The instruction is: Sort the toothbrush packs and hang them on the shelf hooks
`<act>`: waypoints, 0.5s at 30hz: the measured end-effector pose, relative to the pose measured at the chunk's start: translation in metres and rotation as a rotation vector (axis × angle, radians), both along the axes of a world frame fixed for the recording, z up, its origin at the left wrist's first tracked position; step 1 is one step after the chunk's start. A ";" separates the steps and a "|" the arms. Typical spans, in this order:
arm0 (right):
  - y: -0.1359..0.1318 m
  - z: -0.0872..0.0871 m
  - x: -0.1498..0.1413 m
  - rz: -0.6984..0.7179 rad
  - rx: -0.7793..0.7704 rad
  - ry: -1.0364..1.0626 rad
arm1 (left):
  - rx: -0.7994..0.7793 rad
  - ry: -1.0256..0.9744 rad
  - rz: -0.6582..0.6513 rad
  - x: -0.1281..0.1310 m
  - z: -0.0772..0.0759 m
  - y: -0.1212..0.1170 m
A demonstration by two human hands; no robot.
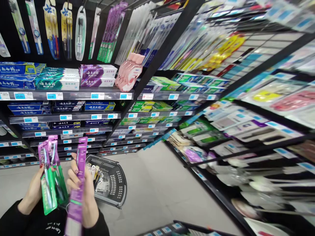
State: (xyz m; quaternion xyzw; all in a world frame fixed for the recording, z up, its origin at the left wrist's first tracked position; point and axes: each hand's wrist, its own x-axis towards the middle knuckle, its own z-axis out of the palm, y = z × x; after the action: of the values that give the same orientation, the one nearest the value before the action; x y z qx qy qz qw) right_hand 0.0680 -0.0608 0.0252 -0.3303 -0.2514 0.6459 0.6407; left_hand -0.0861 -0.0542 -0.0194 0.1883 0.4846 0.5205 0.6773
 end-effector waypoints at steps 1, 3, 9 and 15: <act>0.003 -0.004 0.006 0.056 -0.007 0.047 | 0.003 -0.014 0.003 -0.005 -0.002 0.001; 0.006 -0.016 0.014 0.092 -0.003 0.137 | 0.007 -0.049 -0.024 -0.013 -0.003 0.002; 0.006 -0.018 0.017 0.086 0.056 0.191 | -0.050 -0.114 -0.129 -0.014 0.009 -0.005; 0.010 0.010 0.025 -0.339 0.007 -0.590 | -0.006 -0.064 -0.160 -0.013 0.014 -0.009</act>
State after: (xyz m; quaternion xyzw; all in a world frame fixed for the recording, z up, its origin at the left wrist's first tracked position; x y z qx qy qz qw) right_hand 0.0932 -0.0504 0.0349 -0.5378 -0.3696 0.4062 0.6397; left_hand -0.0990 -0.0633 -0.0053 0.2077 0.4476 0.4691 0.7324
